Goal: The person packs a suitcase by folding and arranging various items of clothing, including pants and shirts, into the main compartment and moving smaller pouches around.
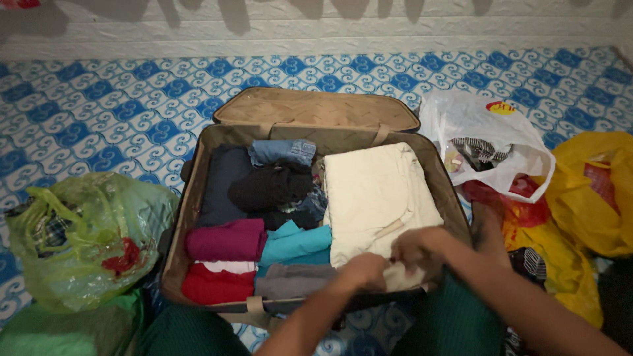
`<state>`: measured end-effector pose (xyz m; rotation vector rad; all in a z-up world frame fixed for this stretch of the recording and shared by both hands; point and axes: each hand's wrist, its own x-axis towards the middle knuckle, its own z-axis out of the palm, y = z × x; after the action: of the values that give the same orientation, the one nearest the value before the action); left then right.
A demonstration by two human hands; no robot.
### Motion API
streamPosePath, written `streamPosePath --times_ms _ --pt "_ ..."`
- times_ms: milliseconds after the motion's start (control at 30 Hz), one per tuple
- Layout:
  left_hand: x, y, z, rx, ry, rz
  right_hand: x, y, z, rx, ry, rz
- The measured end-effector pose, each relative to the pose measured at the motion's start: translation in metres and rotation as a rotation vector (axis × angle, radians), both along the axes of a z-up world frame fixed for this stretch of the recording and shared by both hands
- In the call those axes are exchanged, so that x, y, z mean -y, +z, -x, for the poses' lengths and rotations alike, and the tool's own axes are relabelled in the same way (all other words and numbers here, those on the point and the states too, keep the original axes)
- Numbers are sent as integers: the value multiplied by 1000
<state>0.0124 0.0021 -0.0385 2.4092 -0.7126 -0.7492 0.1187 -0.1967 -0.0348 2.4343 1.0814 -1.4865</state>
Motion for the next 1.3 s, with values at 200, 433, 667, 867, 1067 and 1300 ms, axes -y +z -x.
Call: streamPosePath --times_ms 200,433,667,867,1067,1300 --pt "25 -37 5 190 72 -210 -25 0 5 34 139 138" --pt "21 -19 7 336 17 -378 -21 1 20 261 161 56" --pt "-13 -33 2 221 63 -139 -13 -26 1 101 83 111" --pt "-2 -58 -5 130 133 -207 2 -35 -1 118 -26 92" --pt "-11 -42 8 196 84 -202 -78 15 -39 423 153 -68" --pt "-16 -28 14 168 150 -237 -283 119 0 951 -35 -745"
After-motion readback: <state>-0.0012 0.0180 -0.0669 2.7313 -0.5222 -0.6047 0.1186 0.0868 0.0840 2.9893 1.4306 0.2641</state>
